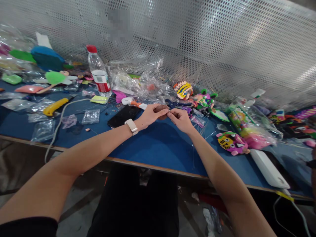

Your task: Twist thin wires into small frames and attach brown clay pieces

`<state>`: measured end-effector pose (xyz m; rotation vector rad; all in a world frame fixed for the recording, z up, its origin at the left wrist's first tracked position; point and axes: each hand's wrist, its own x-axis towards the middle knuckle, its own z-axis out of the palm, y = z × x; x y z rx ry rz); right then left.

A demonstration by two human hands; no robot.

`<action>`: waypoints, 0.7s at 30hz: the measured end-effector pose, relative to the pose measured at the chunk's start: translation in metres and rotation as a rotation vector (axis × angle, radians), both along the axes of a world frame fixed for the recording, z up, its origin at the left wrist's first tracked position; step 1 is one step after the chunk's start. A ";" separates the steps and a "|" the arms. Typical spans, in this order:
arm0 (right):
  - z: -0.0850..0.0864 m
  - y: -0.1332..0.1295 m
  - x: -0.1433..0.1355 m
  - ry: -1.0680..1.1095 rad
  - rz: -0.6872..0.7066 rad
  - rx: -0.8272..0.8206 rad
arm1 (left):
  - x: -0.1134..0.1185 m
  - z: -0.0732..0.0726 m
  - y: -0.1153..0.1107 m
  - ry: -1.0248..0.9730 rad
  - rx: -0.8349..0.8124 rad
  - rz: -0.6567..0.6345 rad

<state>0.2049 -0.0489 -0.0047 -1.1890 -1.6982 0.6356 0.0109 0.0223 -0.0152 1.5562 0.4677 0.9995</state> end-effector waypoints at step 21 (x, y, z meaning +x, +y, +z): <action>-0.003 -0.001 -0.003 0.109 -0.187 0.108 | -0.004 0.007 -0.006 0.078 -0.214 -0.071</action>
